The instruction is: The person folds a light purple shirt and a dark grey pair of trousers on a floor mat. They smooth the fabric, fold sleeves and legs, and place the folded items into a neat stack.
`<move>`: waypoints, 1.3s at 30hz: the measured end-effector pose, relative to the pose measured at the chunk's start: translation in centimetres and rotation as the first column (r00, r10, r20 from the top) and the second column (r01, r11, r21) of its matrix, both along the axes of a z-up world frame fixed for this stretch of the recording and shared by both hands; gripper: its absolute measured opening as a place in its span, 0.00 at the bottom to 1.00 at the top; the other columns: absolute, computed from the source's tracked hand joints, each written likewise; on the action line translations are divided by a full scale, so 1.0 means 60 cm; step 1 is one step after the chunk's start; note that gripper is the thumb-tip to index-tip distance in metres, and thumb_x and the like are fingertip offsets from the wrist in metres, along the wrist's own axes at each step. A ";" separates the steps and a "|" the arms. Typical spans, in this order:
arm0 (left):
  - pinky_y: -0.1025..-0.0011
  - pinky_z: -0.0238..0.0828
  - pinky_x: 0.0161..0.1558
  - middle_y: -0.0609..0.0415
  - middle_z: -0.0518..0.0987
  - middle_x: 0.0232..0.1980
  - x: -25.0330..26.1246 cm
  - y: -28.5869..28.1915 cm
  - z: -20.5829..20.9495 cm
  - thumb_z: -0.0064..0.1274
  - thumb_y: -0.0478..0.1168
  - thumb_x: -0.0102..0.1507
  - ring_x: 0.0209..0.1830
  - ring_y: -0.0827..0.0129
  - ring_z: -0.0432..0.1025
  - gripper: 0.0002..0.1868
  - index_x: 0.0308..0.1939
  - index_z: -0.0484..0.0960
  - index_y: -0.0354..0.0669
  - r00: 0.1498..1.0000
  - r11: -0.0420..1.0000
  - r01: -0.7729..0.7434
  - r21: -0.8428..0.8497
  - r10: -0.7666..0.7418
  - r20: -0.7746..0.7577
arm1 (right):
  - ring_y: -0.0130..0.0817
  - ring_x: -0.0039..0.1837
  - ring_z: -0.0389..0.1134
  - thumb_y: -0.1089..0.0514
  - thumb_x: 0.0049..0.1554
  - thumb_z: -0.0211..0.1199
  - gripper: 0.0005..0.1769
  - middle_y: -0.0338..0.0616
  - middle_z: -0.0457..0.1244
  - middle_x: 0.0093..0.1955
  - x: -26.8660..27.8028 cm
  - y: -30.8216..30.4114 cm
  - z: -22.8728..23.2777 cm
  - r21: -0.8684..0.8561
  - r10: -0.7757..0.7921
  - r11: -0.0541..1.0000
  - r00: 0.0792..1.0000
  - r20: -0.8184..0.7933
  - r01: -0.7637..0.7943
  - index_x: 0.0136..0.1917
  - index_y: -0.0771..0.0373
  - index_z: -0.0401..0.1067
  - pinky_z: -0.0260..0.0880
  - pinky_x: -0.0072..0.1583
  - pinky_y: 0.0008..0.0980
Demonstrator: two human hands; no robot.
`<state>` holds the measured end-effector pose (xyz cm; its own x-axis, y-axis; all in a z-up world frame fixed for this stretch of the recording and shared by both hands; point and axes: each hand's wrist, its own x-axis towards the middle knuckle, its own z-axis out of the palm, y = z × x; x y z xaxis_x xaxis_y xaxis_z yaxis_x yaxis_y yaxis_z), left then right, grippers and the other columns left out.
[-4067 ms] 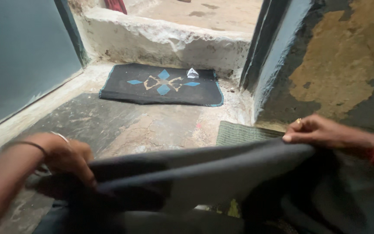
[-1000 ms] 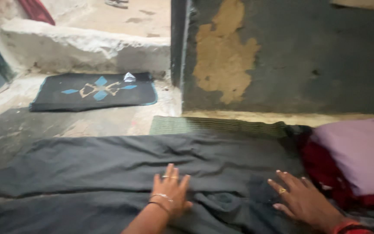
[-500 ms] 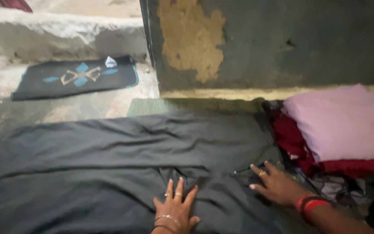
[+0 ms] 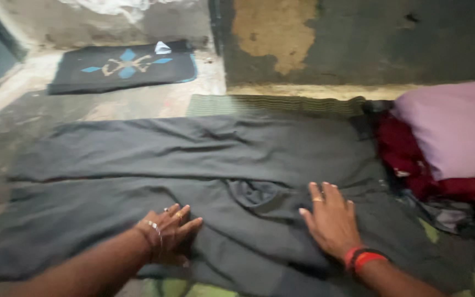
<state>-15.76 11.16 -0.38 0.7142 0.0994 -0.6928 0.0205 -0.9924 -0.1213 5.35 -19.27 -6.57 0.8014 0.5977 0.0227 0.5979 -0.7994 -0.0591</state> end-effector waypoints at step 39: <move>0.51 0.71 0.59 0.51 0.78 0.60 -0.423 0.449 -0.170 0.47 0.40 0.65 0.65 0.54 0.71 0.17 0.58 0.72 0.54 0.424 0.470 -0.873 0.132 0.596 0.682 | 0.59 0.52 0.68 0.54 0.62 0.56 0.17 0.55 0.63 0.57 -0.272 0.541 -0.031 0.107 0.308 0.951 0.922 -0.233 -0.290 0.63 0.60 0.63 0.68 0.52 0.57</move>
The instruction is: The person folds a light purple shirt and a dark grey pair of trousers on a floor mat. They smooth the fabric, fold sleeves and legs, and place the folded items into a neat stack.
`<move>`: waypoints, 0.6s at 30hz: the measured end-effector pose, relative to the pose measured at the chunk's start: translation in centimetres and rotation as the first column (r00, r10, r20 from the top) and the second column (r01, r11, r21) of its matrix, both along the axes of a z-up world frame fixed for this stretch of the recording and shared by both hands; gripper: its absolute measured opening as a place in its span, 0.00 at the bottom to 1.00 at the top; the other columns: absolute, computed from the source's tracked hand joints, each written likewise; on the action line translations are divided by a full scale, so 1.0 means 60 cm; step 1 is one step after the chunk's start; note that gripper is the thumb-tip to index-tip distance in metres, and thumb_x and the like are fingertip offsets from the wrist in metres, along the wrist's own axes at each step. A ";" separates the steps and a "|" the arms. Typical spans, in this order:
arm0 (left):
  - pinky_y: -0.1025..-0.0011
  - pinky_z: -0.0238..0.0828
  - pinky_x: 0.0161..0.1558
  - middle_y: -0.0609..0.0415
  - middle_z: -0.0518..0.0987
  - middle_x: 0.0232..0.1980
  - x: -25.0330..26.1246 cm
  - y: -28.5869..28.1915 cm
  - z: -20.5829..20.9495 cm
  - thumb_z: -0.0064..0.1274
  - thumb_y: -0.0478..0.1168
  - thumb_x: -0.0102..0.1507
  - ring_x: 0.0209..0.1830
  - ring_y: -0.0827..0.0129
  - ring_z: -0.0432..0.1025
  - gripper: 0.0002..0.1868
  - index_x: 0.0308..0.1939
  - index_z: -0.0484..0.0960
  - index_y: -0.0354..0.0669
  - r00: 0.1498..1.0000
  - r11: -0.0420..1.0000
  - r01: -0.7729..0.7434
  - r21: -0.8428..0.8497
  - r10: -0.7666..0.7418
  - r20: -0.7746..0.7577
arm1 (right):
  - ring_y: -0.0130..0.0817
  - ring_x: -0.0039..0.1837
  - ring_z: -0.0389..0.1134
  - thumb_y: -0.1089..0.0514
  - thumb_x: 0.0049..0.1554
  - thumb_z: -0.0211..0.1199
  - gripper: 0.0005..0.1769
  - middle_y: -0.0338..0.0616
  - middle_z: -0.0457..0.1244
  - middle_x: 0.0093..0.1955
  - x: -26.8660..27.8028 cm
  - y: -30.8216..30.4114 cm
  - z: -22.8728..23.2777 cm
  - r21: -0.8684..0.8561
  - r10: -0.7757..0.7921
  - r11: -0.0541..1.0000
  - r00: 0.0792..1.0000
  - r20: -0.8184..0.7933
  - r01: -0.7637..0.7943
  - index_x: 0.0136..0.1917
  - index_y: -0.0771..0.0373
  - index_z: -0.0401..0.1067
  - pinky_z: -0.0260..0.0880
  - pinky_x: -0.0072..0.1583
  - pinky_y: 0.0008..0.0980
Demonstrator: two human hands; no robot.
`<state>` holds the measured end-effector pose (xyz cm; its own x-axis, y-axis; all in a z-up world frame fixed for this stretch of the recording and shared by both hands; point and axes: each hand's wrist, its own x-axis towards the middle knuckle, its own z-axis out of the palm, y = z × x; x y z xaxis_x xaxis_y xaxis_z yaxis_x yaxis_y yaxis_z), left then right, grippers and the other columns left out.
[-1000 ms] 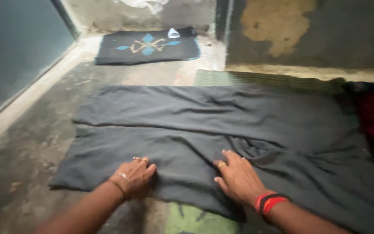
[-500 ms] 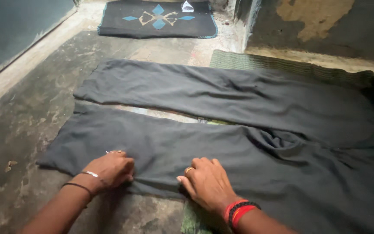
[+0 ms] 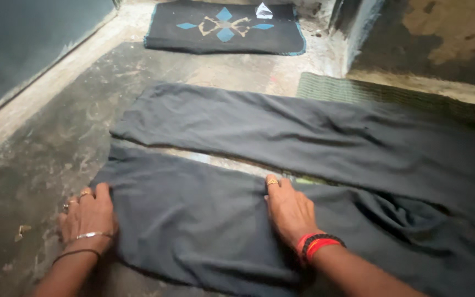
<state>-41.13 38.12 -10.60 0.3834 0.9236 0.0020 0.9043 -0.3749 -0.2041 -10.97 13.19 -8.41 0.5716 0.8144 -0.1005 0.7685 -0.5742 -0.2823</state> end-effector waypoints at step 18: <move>0.38 0.53 0.65 0.42 0.52 0.81 0.118 -0.089 0.011 0.42 0.72 0.59 0.79 0.42 0.45 0.47 0.79 0.51 0.67 0.841 0.840 0.539 -0.066 -0.532 0.098 | 0.54 0.76 0.50 0.42 0.57 0.59 0.40 0.58 0.52 0.75 0.013 -0.060 -0.024 0.308 0.029 0.945 0.964 0.266 -0.114 0.75 0.63 0.55 0.47 0.70 0.61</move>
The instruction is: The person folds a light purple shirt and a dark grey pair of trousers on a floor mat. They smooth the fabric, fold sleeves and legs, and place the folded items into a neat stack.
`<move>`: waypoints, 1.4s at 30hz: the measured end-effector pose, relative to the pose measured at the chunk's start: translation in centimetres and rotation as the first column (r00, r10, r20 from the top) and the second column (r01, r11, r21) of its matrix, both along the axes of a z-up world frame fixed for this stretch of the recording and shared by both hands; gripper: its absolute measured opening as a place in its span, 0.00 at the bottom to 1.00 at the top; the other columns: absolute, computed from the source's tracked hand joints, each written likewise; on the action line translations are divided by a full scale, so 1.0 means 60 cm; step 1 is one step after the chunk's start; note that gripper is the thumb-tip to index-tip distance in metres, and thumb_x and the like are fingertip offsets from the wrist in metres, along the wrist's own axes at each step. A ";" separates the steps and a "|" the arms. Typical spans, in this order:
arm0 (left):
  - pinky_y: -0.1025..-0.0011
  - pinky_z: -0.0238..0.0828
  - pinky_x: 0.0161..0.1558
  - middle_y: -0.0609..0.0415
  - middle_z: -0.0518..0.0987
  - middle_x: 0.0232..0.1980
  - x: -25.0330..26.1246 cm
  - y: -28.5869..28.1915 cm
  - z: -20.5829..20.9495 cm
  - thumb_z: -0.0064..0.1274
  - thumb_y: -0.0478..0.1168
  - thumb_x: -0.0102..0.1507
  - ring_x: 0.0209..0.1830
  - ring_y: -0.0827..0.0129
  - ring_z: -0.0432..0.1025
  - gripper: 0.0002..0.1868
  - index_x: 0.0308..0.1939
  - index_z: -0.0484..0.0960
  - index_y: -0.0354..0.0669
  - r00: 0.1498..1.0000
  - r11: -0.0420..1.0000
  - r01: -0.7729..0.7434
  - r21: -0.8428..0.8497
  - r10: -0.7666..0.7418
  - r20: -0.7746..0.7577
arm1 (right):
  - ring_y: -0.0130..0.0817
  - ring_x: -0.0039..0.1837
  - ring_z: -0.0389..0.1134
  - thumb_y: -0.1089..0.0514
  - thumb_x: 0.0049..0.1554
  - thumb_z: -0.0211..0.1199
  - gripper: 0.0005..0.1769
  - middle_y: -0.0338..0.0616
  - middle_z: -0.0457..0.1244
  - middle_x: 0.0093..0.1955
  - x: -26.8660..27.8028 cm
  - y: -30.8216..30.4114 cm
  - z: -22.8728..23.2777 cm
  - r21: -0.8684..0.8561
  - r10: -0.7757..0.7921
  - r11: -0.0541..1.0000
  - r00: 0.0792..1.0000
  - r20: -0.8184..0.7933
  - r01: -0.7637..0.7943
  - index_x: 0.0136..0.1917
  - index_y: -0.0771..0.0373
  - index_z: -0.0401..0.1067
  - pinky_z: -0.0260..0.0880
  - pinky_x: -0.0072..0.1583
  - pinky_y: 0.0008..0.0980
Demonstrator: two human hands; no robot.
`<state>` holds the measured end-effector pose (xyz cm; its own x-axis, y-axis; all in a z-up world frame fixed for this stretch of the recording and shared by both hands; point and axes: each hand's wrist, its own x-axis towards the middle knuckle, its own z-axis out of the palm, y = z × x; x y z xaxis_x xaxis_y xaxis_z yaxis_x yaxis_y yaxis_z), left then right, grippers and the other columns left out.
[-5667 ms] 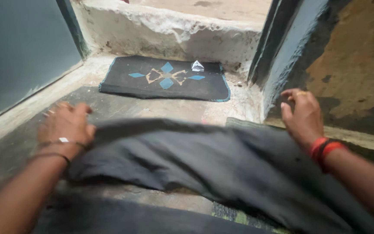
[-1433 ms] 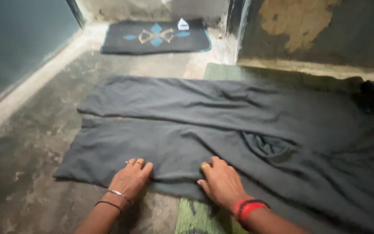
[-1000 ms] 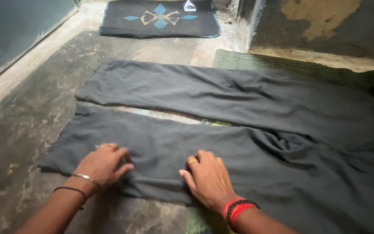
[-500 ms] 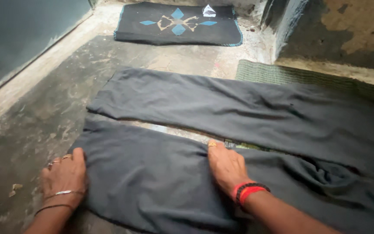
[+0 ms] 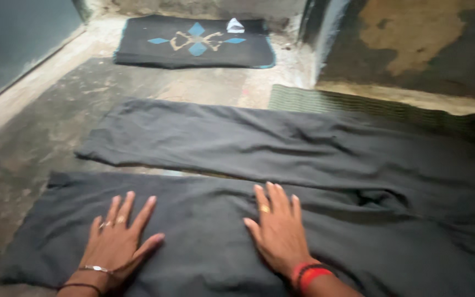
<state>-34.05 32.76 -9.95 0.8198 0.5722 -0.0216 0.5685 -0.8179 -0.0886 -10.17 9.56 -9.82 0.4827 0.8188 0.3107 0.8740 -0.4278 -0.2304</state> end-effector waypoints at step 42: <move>0.57 0.66 0.42 0.43 0.73 0.55 0.231 -0.575 0.069 0.55 0.47 0.57 0.57 0.53 0.67 0.20 0.47 0.72 0.41 0.604 0.592 0.790 -0.157 -0.797 0.034 | 0.51 0.71 0.58 0.58 0.52 0.56 0.32 0.52 0.57 0.69 0.208 -0.755 0.052 -0.564 0.302 0.788 0.953 0.002 -0.249 0.71 0.58 0.60 0.57 0.65 0.47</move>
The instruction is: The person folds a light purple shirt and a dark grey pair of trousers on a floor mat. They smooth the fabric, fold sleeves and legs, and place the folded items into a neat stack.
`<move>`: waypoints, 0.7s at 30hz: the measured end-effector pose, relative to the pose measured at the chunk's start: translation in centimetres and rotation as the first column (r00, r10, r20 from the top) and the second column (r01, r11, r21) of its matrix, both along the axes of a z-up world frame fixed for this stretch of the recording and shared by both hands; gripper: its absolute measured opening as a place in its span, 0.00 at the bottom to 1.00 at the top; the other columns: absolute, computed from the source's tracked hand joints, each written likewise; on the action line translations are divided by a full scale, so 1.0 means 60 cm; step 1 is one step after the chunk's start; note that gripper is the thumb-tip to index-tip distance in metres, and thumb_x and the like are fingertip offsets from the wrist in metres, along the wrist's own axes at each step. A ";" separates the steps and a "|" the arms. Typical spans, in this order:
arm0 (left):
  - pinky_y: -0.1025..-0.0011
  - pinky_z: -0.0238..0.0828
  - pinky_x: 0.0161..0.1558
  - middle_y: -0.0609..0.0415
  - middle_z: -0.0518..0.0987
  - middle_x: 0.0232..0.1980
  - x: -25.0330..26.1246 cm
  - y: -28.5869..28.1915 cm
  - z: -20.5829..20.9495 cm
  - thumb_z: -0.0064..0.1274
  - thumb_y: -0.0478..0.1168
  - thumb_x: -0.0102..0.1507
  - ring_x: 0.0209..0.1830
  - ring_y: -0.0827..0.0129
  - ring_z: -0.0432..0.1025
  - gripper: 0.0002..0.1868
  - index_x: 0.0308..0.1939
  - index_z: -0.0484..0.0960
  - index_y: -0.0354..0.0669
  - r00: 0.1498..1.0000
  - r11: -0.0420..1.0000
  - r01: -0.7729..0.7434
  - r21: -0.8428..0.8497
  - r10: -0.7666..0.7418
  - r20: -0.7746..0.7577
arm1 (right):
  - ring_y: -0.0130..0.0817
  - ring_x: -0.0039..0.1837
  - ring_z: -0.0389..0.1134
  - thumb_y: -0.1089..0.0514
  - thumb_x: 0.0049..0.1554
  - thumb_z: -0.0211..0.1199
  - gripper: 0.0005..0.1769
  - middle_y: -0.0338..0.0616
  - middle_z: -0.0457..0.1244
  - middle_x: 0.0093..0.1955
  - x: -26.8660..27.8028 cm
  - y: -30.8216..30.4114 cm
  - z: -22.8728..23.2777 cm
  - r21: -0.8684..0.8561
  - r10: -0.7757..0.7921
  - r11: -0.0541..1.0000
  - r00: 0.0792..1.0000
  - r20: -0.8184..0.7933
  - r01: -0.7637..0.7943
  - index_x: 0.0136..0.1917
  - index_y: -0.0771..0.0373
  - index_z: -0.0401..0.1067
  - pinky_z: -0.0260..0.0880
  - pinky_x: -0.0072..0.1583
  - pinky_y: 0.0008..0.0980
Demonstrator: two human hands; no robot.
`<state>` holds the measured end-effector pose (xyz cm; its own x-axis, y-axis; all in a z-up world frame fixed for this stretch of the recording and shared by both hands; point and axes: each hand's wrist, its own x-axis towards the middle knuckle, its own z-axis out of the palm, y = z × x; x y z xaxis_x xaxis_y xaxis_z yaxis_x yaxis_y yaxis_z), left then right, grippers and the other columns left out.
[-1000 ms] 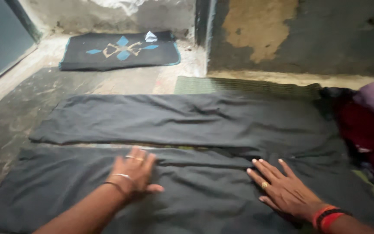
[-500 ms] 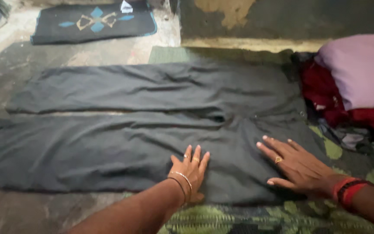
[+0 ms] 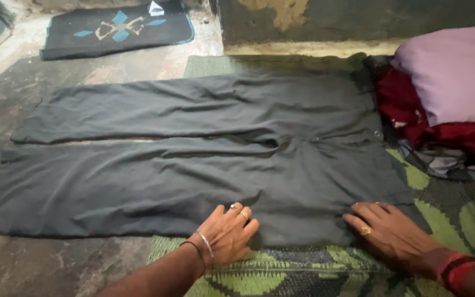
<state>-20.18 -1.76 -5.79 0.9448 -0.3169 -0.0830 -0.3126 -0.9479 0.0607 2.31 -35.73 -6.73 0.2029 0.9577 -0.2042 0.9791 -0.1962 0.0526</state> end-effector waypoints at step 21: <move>0.51 0.73 0.48 0.41 0.82 0.43 0.131 0.159 0.075 0.61 0.67 0.54 0.47 0.43 0.76 0.37 0.56 0.74 0.47 0.868 0.915 -0.392 -0.097 0.332 -0.370 | 0.46 0.50 0.71 0.46 0.56 0.60 0.27 0.45 0.64 0.52 0.170 0.072 0.032 0.086 -0.058 0.995 0.998 0.023 0.056 0.66 0.56 0.62 0.72 0.45 0.42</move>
<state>-12.32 7.78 -1.32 0.9185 0.0049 -0.3954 0.1185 -0.9573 0.2635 12.52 -31.42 -4.81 0.2618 0.9581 -0.1161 0.9648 -0.2565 0.0585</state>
